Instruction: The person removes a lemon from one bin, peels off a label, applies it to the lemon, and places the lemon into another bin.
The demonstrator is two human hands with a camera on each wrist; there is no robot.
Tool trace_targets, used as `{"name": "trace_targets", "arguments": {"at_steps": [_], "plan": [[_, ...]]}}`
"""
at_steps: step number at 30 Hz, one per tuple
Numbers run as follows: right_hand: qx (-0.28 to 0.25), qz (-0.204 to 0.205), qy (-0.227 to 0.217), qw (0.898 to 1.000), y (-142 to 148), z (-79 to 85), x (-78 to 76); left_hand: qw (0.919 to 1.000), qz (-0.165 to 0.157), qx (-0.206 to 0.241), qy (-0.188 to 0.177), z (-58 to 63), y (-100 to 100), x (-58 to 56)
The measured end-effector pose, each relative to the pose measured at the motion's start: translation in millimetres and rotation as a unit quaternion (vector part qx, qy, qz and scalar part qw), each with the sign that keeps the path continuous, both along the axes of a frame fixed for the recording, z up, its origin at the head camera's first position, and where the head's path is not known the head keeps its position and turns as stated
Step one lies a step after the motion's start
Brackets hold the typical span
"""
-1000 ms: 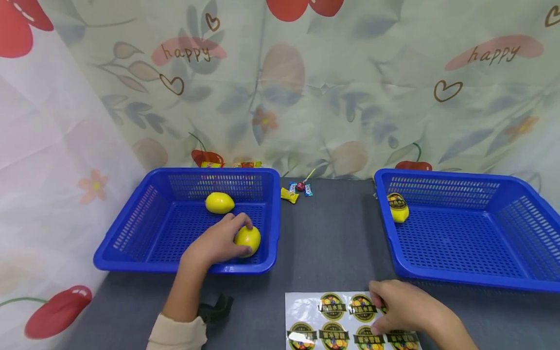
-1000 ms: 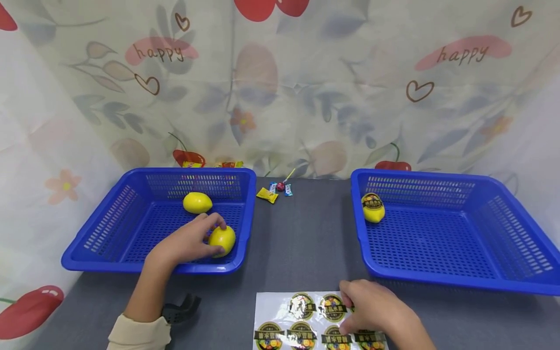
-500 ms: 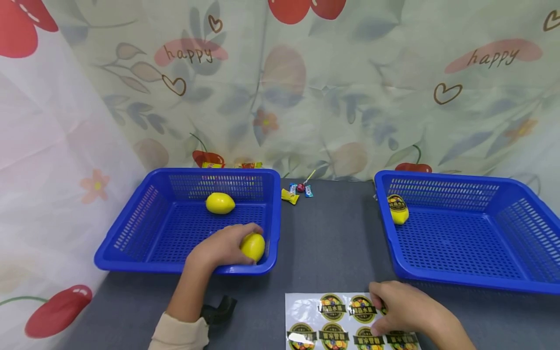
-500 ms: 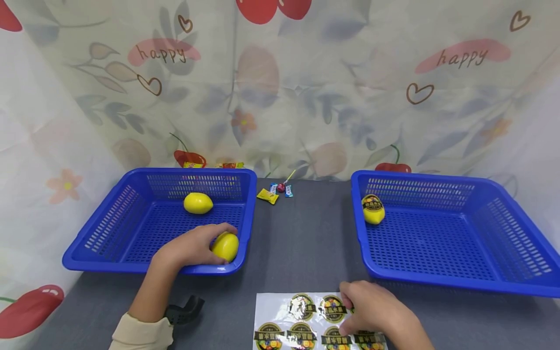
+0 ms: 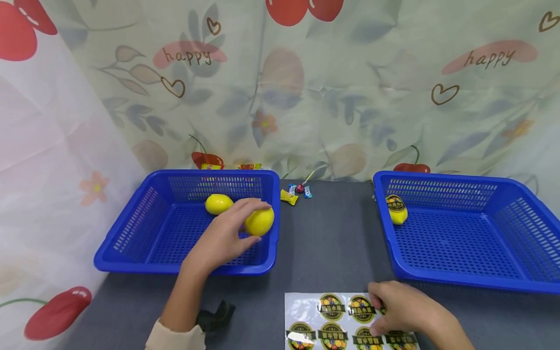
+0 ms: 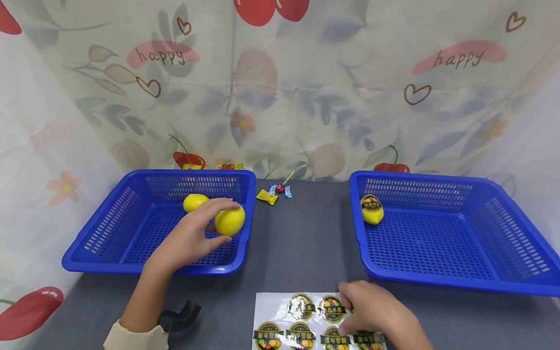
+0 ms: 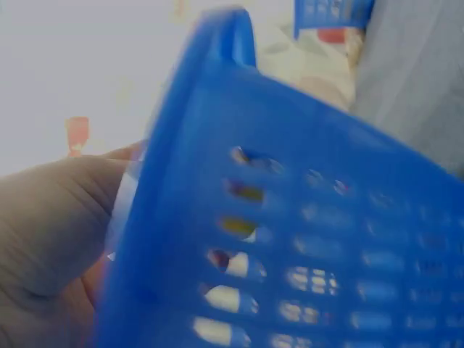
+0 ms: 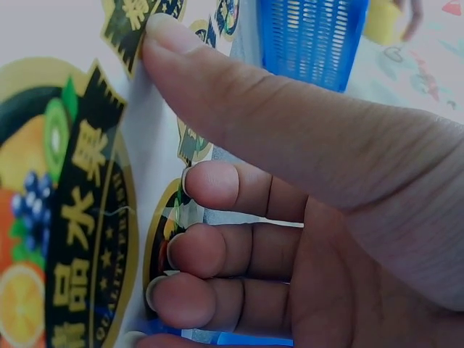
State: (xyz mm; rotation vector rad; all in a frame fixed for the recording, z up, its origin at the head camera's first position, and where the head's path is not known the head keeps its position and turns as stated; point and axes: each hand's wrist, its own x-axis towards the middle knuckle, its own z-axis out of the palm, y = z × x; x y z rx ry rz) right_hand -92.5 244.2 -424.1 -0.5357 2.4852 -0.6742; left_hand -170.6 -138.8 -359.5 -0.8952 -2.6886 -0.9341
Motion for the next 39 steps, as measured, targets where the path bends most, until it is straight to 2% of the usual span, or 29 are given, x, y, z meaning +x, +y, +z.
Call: {"name": "trace_targets", "arguments": {"at_steps": [4, 7, 11, 14, 19, 23, 27, 31, 35, 39], "plan": [[0.004, 0.002, 0.008, 1.0, -0.3, 0.3, 0.4, 0.9974, -0.032, 0.037, 0.053, 7.1, 13.5, 8.4], [0.005, 0.004, 0.012, 1.0, -0.2, 0.0, 0.4, 0.9919, -0.063, 0.06, 0.093, 9.5, 27.1, 14.4], [0.003, 0.008, 0.021, 1.0, 0.3, 0.2, 0.2, 0.9872, -0.081, 0.08, 0.113, 9.4, 47.4, 22.2], [0.002, 0.008, 0.025, 1.0, 0.5, 0.1, -0.3, 0.9891, -0.082, 0.095, 0.077, 7.9, 65.0, 28.9], [-0.005, 0.0, 0.01, 1.0, 0.9, -1.6, 0.3, 0.9894, -0.087, 0.115, -0.016, -1.6, 93.9, 37.1], [-0.009, -0.005, 0.001, 1.0, 1.4, -2.3, 1.2, 0.9927, -0.068, 0.071, -0.07, -15.5, 110.6, 38.1], [-0.005, 0.0, 0.015, 1.0, 0.4, -2.1, 1.5, 0.9949, -0.03, 0.004, -0.096, -34.2, 121.7, 32.6], [-0.003, 0.003, 0.024, 1.0, -1.1, -1.8, 1.6, 0.9926, 0.008, -0.048, -0.112, -55.2, 125.5, 23.9], [-0.002, 0.003, 0.022, 1.0, -0.8, -2.0, 2.2, 0.9892, 0.026, -0.075, -0.123, -70.4, 125.9, 17.7], [-0.001, 0.004, 0.02, 1.0, -0.3, -2.0, 1.9, 0.9897, 0.022, -0.068, -0.124, -74.2, 126.5, 15.0]]}}
